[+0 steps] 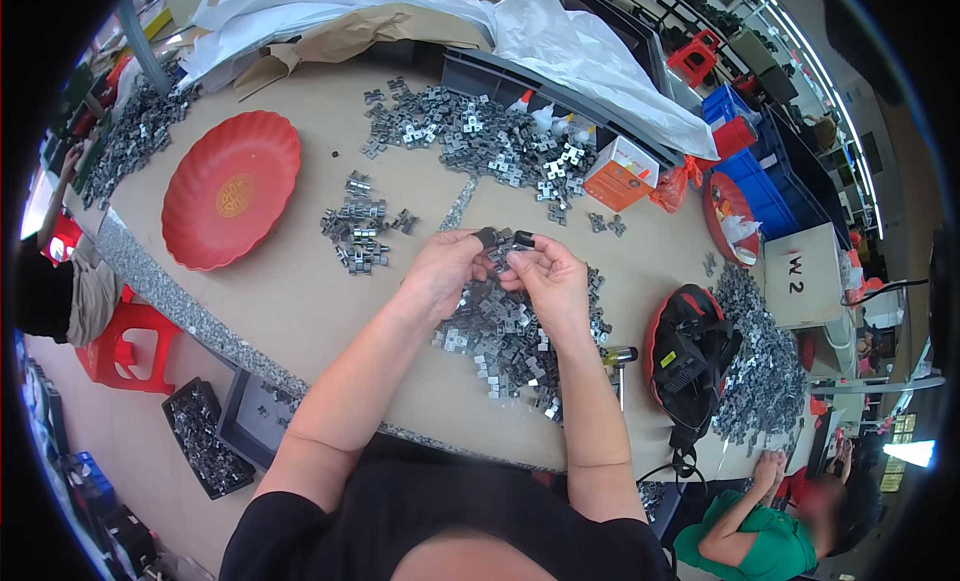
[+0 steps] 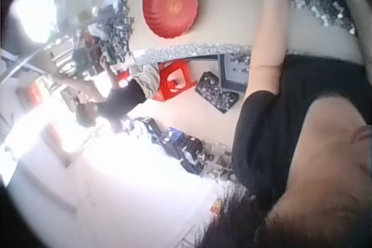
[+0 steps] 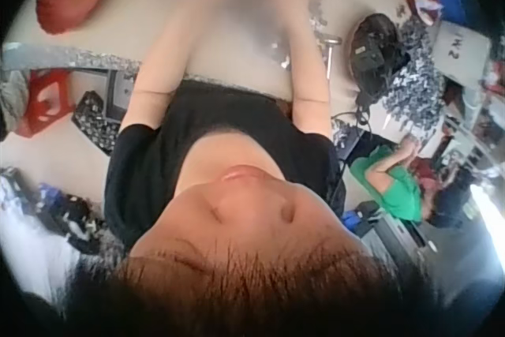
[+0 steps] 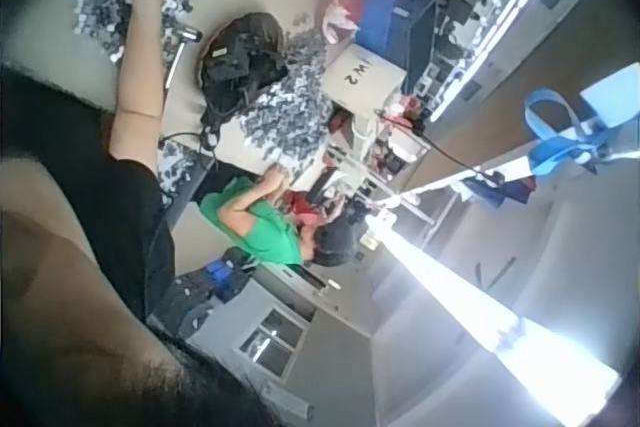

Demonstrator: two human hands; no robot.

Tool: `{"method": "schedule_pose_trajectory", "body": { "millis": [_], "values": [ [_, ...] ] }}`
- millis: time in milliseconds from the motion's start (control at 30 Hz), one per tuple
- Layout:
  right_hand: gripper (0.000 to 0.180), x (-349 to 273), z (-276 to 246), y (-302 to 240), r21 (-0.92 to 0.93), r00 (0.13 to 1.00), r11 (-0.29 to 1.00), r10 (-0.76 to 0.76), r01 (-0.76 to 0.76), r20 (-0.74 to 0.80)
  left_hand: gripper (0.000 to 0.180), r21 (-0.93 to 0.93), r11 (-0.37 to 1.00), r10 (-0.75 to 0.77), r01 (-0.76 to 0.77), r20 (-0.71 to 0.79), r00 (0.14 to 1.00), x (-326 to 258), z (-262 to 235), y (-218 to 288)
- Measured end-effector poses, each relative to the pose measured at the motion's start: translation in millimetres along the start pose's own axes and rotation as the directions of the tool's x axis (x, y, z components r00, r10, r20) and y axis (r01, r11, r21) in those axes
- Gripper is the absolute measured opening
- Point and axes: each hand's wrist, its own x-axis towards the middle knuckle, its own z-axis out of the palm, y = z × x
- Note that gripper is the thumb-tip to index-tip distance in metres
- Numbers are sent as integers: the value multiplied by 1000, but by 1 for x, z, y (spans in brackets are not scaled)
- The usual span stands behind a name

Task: The person assembles small plastic components by hand, creating assembled parts which are then placed into a red tray.

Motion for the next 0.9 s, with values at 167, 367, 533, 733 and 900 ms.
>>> {"method": "schedule_pose_trajectory", "body": {
  "millis": [167, 367, 533, 733, 900],
  "values": [
    [27, 0, -2, -4, 0, 996, 996, 84, -84, 36, 15, 83, 995, 52, -52, 13, 999, 1, -4, -6],
    [24, -3, -2, -2, 45, 998, 997, 60, -59, -5, 16, 77, 996, 47, -46, -18, 999, -3, 2, -3],
    [18, 1, -9, -10, 56, 988, 986, 153, -155, 35, 17, 202, 969, 130, -145, 83, 988, -6, 8, 0],
    [14, 2, -8, -10, 124, 975, 968, 210, -217, 67, 23, 319, 914, 202, -252, 183, 962, -9, 11, 2],
    [13, 4, -20, -18, -195, 970, 970, 179, -146, 162, 22, 317, 898, 215, -307, 292, 932, -5, 8, -3]
  ]
}}
